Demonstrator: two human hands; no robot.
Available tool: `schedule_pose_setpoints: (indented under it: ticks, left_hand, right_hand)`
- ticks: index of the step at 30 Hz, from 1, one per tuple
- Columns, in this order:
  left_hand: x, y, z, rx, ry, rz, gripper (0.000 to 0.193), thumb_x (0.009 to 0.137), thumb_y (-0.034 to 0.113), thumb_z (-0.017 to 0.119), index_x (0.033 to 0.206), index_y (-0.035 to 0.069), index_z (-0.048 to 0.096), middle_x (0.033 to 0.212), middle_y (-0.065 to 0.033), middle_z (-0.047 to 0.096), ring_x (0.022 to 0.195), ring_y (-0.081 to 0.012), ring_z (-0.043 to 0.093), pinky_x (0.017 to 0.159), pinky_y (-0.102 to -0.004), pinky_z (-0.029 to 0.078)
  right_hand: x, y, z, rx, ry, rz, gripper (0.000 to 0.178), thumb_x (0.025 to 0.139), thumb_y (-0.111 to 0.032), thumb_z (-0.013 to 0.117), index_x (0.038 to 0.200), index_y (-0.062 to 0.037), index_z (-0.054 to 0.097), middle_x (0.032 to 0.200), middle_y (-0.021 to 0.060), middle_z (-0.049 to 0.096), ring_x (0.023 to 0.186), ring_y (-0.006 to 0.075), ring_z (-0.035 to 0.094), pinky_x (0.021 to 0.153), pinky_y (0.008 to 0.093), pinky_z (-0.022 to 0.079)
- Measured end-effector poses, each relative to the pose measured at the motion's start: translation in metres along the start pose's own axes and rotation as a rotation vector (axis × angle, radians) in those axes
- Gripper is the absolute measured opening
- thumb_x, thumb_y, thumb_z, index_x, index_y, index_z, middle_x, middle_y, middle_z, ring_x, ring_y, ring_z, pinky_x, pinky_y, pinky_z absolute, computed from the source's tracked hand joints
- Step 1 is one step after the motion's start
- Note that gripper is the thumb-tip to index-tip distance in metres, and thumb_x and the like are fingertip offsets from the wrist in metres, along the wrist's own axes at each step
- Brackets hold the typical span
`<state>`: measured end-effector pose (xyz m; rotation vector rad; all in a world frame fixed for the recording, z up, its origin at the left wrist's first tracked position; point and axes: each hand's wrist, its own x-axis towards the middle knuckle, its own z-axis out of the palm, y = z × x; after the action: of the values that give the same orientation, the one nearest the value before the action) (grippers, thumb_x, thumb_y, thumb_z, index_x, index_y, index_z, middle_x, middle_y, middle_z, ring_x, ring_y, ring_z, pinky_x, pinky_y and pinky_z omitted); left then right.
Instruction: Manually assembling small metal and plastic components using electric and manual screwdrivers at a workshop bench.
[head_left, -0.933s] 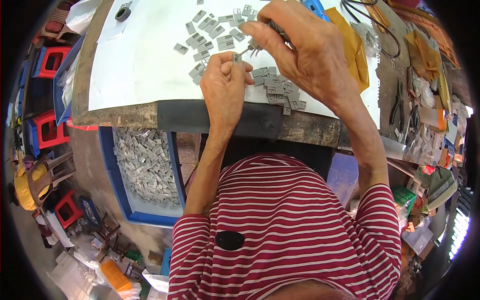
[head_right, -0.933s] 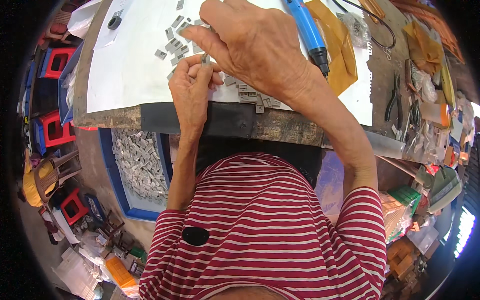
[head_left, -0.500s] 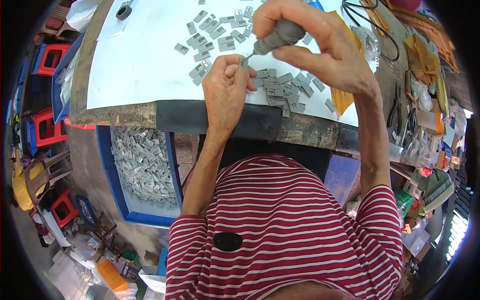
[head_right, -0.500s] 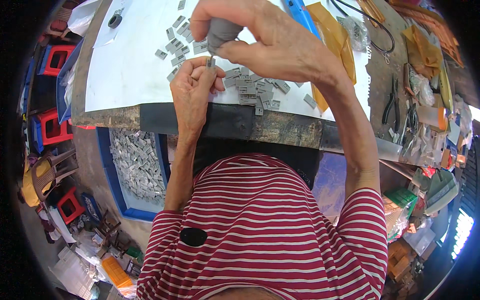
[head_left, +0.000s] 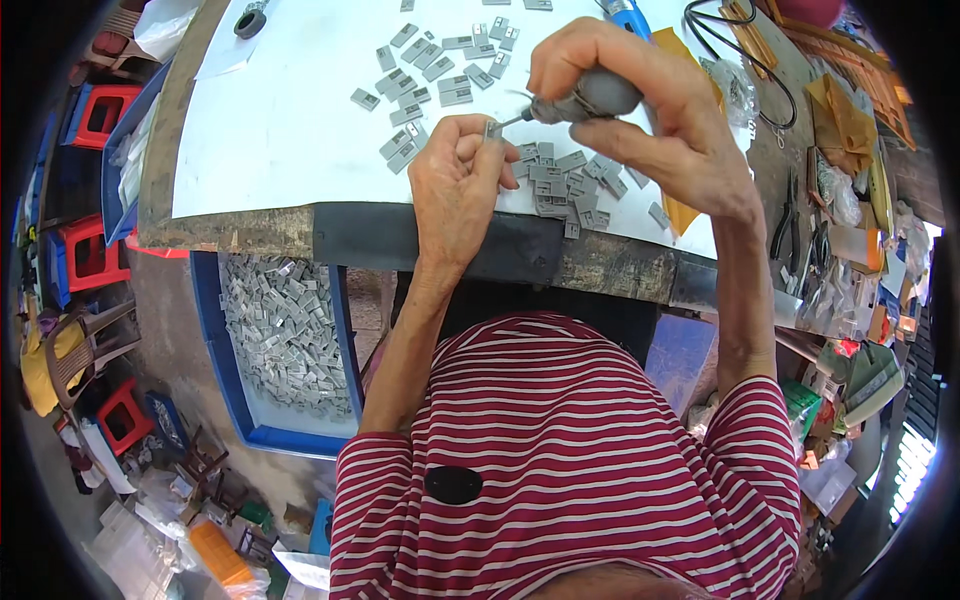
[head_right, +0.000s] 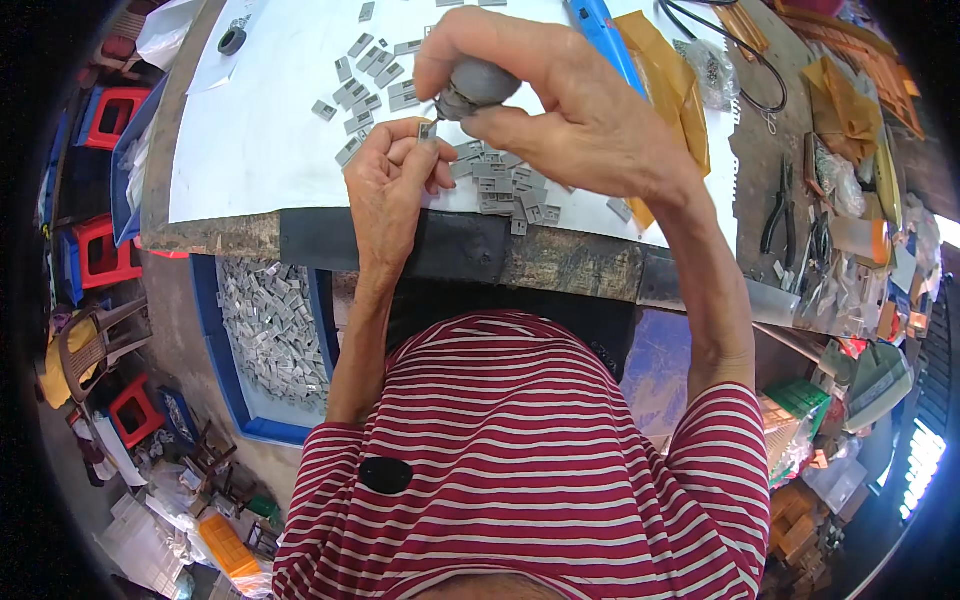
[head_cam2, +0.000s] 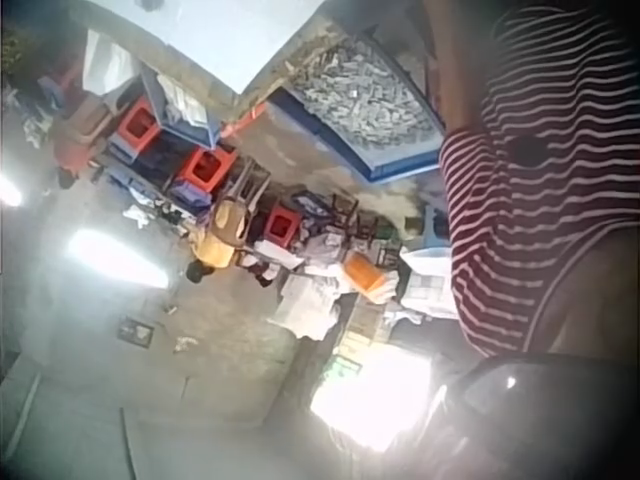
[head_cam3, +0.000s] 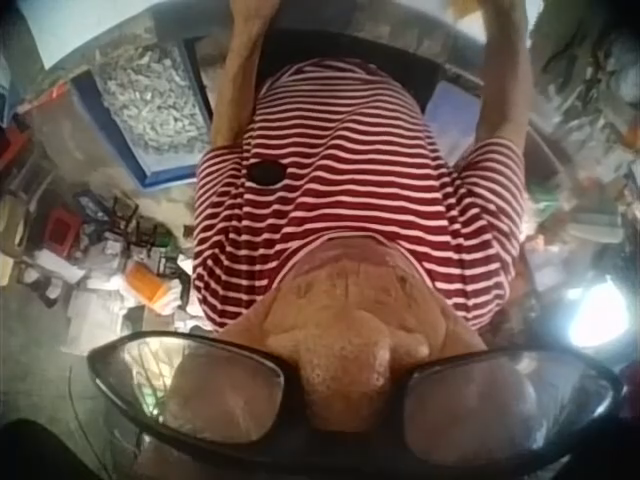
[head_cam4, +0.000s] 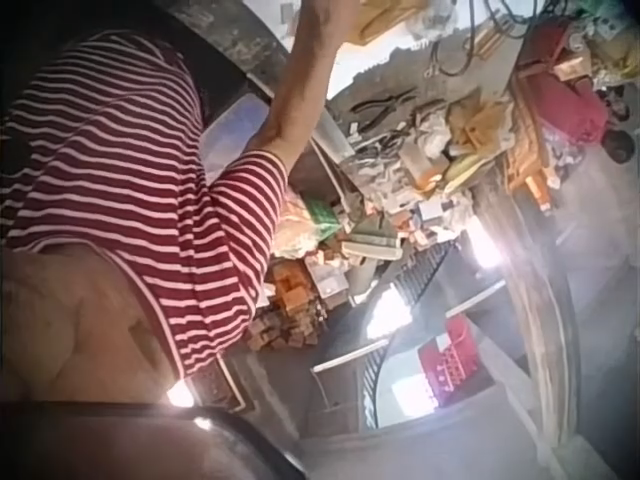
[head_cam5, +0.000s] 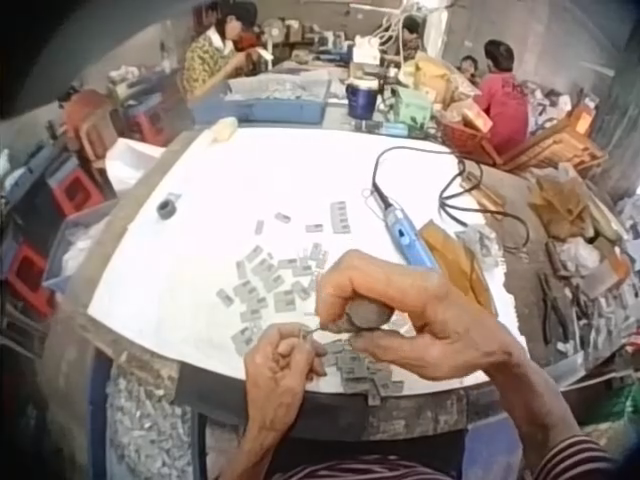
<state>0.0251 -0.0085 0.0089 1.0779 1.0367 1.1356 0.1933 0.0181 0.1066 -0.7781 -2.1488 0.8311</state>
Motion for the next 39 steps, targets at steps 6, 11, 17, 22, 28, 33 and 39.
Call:
schedule_pose_setpoints:
  ticks: [6,11,17,22,28,33,39]
  left_hand:
    - [0.0,-0.001,0.001,0.03,-0.008,0.024,0.011,0.084,0.001,0.05,0.093,-0.006,0.05,0.071,-0.0087,0.062,0.056,-0.0073,0.054,0.051,-0.0198,0.043]
    - [-0.001,-0.003,0.002,0.006,0.016,0.029,0.01,0.085,0.001,0.049,0.093,-0.005,0.05,0.072,-0.0084,0.062,0.057,-0.0071,0.054,0.051,-0.0195,0.043]
    - [0.0,-0.002,0.002,0.014,0.015,0.042,0.01,0.085,0.0,0.05,0.093,-0.005,0.05,0.072,-0.0085,0.062,0.057,-0.0069,0.054,0.051,-0.0195,0.043]
    - [-0.001,-0.003,0.001,0.027,0.023,0.032,0.01,0.085,0.001,0.05,0.093,-0.005,0.051,0.072,-0.0084,0.062,0.056,-0.0067,0.054,0.051,-0.0194,0.043]
    - [-0.002,-0.004,0.002,0.017,0.023,0.046,0.01,0.085,0.001,0.05,0.093,-0.005,0.051,0.072,-0.0089,0.062,0.057,-0.0067,0.054,0.05,-0.0189,0.043]
    - [-0.001,-0.003,0.001,0.038,0.045,0.046,0.01,0.085,0.001,0.051,0.094,-0.005,0.051,0.072,-0.009,0.063,0.056,-0.0064,0.054,0.05,-0.0186,0.042]
    - [-0.001,-0.003,0.002,0.016,0.04,0.056,0.01,0.086,0.001,0.05,0.094,-0.004,0.051,0.073,-0.0087,0.063,0.057,-0.0062,0.054,0.05,-0.0183,0.042]
  right_hand:
    - [-0.008,-0.017,0.015,-0.449,0.181,0.21,0.022,0.078,-0.011,0.064,0.097,-0.0036,0.055,0.083,0.0076,0.055,0.076,0.0172,0.056,0.067,0.0288,0.044]
    - [-0.017,-0.006,0.008,-0.416,0.11,0.214,0.024,0.077,-0.01,0.066,0.097,-0.0044,0.055,0.084,0.0062,0.055,0.077,0.0183,0.055,0.066,0.0293,0.043]
    - [-0.011,-0.008,0.003,-0.253,0.083,0.026,0.027,0.072,-0.005,0.067,0.095,-0.0038,0.053,0.092,0.0073,0.054,0.082,0.019,0.055,0.07,0.0289,0.043]
    - [-0.018,-0.013,0.015,-0.572,0.123,0.323,0.021,0.081,-0.012,0.063,0.098,-0.003,0.054,0.078,0.0081,0.055,0.068,0.0199,0.056,0.061,0.029,0.044]
    - [-0.014,-0.008,0.013,-0.387,0.097,-0.092,0.024,0.081,-0.013,0.064,0.101,-0.0032,0.054,0.086,0.0094,0.055,0.073,0.0209,0.056,0.062,0.0301,0.045]
    - [-0.019,-0.019,0.019,-0.51,0.189,0.198,0.025,0.077,-0.007,0.065,0.1,-0.0038,0.054,0.087,0.0082,0.055,0.075,0.0181,0.056,0.065,0.0299,0.045]
    - [-0.025,-0.017,0.015,-0.351,0.093,0.189,0.021,0.075,-0.003,0.064,0.095,-0.0037,0.056,0.087,0.0084,0.054,0.079,0.0187,0.057,0.067,0.0293,0.045]
